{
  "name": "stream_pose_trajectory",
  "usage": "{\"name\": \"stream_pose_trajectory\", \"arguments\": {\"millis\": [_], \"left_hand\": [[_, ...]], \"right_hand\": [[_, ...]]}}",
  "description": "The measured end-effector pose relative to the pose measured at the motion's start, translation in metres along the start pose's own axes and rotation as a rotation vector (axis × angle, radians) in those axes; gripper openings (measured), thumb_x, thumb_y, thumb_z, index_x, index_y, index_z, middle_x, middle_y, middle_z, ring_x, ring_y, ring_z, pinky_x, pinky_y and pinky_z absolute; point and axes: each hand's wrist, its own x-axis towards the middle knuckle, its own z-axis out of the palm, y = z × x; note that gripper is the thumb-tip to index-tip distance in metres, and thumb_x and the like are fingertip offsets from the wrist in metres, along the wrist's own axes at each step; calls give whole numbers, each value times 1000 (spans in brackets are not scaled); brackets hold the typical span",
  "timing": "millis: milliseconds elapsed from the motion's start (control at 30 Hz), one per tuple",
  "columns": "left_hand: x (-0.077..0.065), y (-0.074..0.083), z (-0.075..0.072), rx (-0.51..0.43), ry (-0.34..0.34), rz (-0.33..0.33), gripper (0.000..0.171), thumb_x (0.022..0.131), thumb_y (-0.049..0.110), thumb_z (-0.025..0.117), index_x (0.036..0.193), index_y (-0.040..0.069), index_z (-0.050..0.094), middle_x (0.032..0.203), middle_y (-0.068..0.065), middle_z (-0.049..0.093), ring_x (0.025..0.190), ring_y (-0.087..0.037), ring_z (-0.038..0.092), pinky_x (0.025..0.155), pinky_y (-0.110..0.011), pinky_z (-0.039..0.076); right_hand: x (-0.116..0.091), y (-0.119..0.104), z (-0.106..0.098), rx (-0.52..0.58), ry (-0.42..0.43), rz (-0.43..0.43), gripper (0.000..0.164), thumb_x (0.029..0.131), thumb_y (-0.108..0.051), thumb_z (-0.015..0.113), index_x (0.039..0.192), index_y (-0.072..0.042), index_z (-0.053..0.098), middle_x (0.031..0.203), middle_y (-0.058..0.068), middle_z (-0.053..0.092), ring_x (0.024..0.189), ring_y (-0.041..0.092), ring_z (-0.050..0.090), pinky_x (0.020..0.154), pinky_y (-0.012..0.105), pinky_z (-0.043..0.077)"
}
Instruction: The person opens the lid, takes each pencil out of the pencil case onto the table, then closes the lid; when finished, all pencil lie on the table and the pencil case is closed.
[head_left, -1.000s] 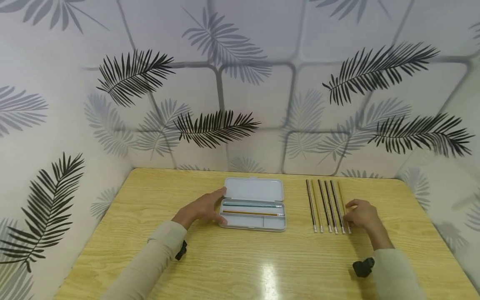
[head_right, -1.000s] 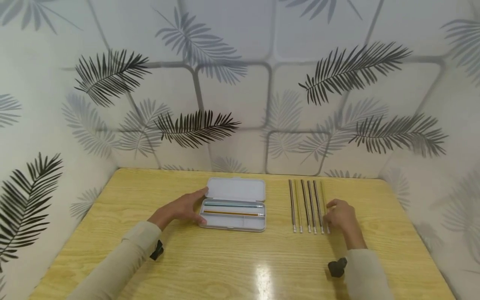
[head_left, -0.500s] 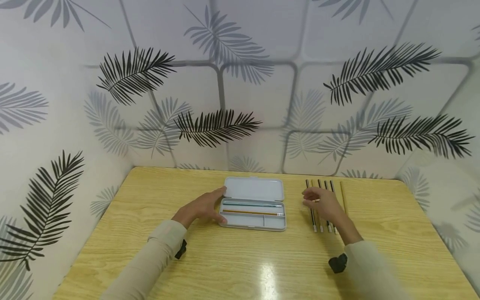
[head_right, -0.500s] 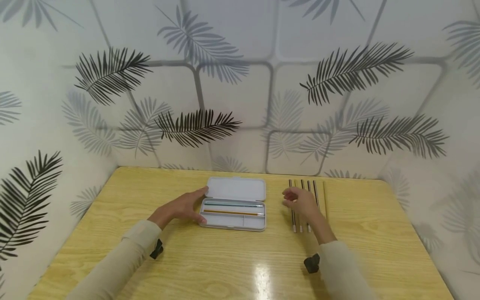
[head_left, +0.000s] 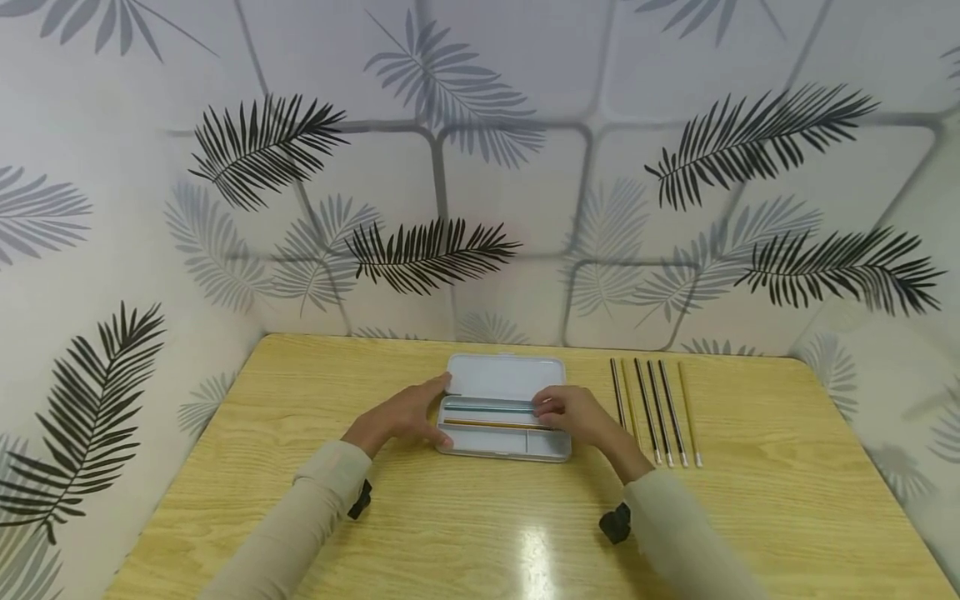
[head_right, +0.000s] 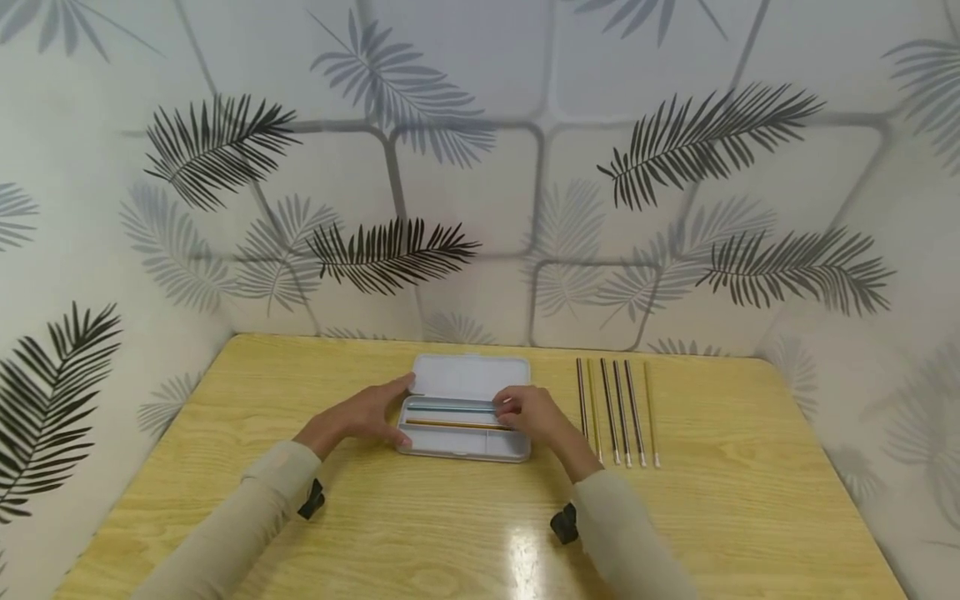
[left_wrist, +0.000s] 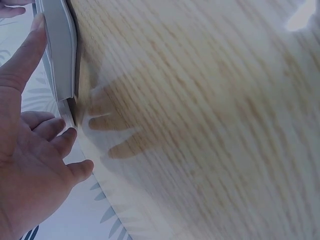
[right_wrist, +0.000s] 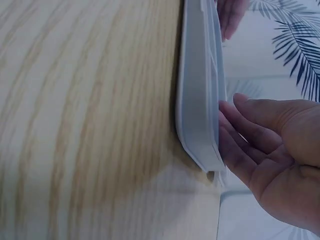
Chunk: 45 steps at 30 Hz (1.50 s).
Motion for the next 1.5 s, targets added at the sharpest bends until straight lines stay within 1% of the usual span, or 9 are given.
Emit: {"name": "stream_pose_trajectory", "arguments": {"millis": [200, 367, 633, 867, 1000, 1133, 1267, 1400, 1500], "left_hand": [[-1, 0, 0, -28, -4, 9, 116, 66, 35, 85, 153, 7, 13, 160, -9, 13, 148, -27, 14, 120, -43, 18], [-1, 1, 0, -15, 1, 2, 116, 66, 35, 85, 153, 7, 14, 160, -9, 13, 148, -27, 15, 120, -43, 19], [-1, 1, -1, -5, -1, 5, 115, 67, 35, 85, 153, 8, 14, 160, -8, 13, 148, -26, 15, 120, -42, 19], [-1, 1, 0, -15, -1, 13, 115, 66, 35, 85, 153, 7, 14, 160, -8, 14, 148, -27, 15, 120, -43, 19], [-1, 1, 0, -15, -1, 17, 116, 66, 36, 85, 153, 8, 13, 160, -8, 13, 148, -26, 15, 120, -42, 19], [-1, 0, 0, -10, -2, 16, 116, 67, 36, 85, 153, 8, 13, 160, -7, 13, 148, -26, 15, 120, -43, 19], [0, -1, 0, 0, 1, 8, 115, 67, 36, 85, 153, 8, 14, 160, -7, 13, 148, -26, 16, 120, -42, 19], [0, -1, 0, -2, -1, 7, 115, 67, 36, 85, 153, 8, 13, 160, -7, 13, 148, -26, 15, 120, -42, 19], [1, -1, 0, -3, -3, 5, 115, 67, 36, 85, 153, 8, 13, 160, -7, 13, 148, -26, 15, 120, -42, 19]], "right_hand": [[7, -5, 11, -6, -43, 5, 18, 87, -3, 66, 105, -1, 67, 94, 8, 73, 91, 20, 68, 85, 39, 54], [9, -11, 12, -40, -89, -3, 15, 87, -2, 65, 100, -5, 70, 94, 5, 71, 86, 13, 62, 79, 32, 53], [10, -10, 8, -47, -165, -68, 17, 88, 0, 61, 99, -5, 72, 96, 7, 69, 88, 14, 60, 78, 28, 52], [12, -10, 8, -44, -173, -86, 19, 87, 3, 60, 98, -6, 72, 87, 5, 65, 78, 10, 53, 69, 22, 47], [11, -12, 7, -54, -146, -65, 24, 90, 2, 56, 108, -5, 69, 90, 6, 64, 76, 11, 50, 66, 23, 44], [8, -13, -1, -57, -76, -51, 29, 94, -1, 52, 120, -6, 64, 97, 7, 61, 83, 15, 53, 69, 26, 46], [0, -9, -17, -2, -22, -46, 31, 95, -2, 49, 125, -2, 57, 100, 12, 58, 93, 24, 57, 75, 34, 50], [-11, 2, -36, 31, 22, -42, 33, 96, -2, 49, 129, 2, 51, 105, 16, 57, 102, 33, 58, 82, 40, 52], [-20, 12, -51, 56, 40, -24, 36, 97, -3, 48, 132, 6, 46, 107, 18, 54, 102, 33, 58, 75, 36, 52]]}}
